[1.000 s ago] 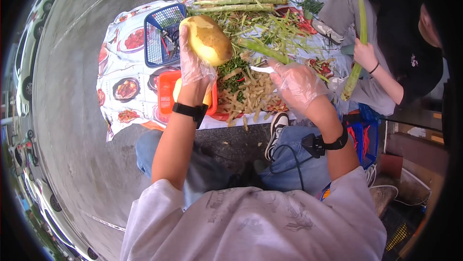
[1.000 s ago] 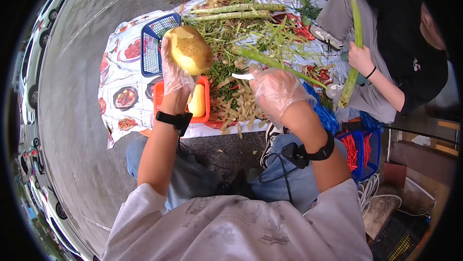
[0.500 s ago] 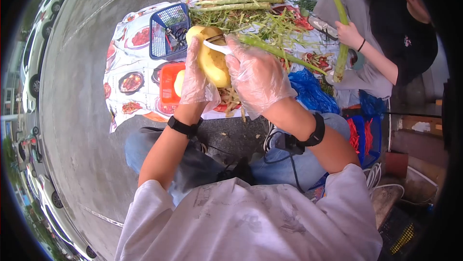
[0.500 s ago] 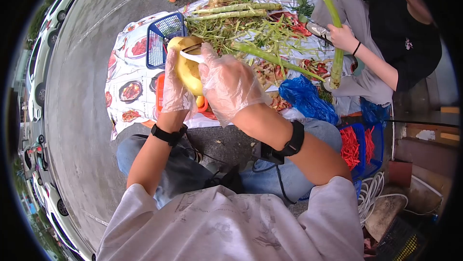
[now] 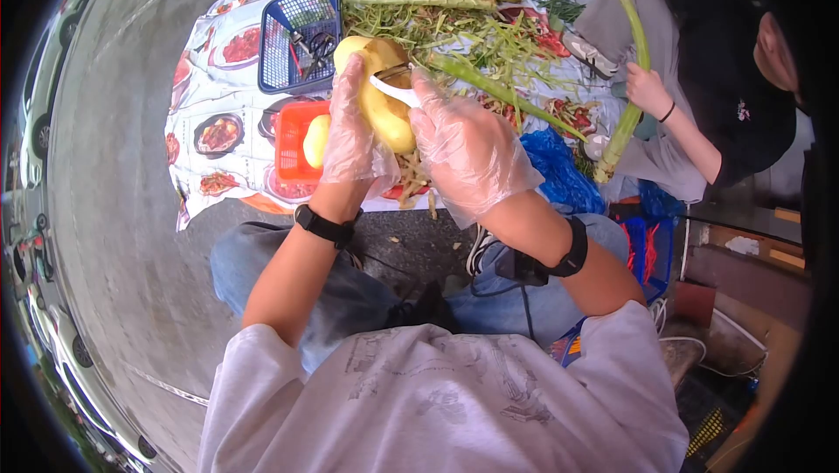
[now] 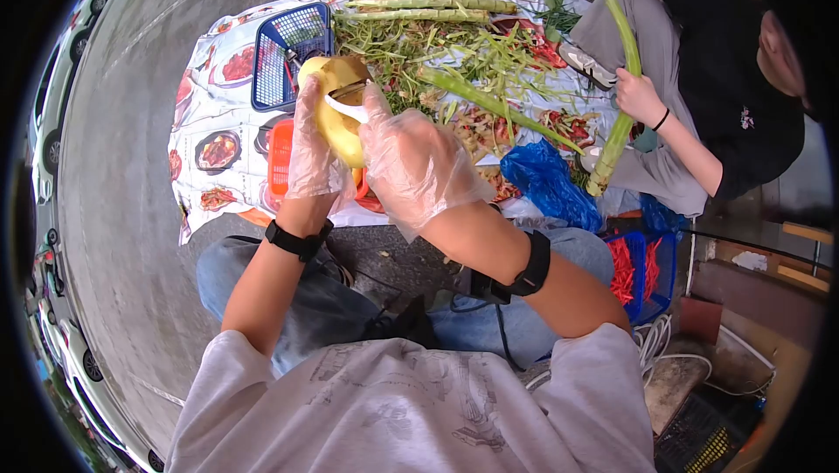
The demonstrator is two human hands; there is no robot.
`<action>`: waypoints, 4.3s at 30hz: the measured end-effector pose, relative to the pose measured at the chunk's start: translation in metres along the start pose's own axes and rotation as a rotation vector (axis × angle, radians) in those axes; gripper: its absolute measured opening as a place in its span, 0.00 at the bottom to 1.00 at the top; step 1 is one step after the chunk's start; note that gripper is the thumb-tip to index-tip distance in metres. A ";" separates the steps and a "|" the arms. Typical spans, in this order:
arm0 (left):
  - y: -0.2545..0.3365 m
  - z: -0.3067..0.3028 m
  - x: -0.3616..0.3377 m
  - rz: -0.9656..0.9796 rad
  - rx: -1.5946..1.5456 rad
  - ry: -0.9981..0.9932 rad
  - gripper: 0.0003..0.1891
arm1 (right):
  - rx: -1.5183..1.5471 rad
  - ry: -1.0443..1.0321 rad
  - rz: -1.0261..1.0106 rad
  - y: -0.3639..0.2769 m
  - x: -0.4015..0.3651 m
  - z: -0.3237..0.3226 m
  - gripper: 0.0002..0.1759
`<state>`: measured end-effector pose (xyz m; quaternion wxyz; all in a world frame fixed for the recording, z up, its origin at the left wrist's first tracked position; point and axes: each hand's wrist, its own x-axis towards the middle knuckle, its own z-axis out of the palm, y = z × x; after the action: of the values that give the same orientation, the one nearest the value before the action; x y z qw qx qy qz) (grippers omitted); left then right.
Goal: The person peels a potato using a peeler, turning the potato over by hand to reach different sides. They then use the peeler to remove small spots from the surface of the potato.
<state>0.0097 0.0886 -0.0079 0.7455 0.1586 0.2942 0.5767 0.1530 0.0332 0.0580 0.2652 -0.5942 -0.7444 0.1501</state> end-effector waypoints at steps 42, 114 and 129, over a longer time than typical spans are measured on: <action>0.002 -0.006 0.012 -0.049 0.143 -0.008 0.27 | -0.030 -0.132 -0.133 0.013 -0.009 -0.040 0.21; 0.026 -0.039 0.008 -0.341 -0.160 0.164 0.21 | -0.144 -0.088 -0.583 0.035 -0.008 -0.008 0.24; 0.065 -0.023 -0.002 -0.370 -0.291 0.166 0.23 | -0.409 -0.169 -0.356 0.128 0.000 0.001 0.26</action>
<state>-0.0542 0.1032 0.0119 0.8266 -0.0549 0.2924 0.4777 0.2556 0.0646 -0.0114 0.0988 -0.4807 -0.8713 -0.0030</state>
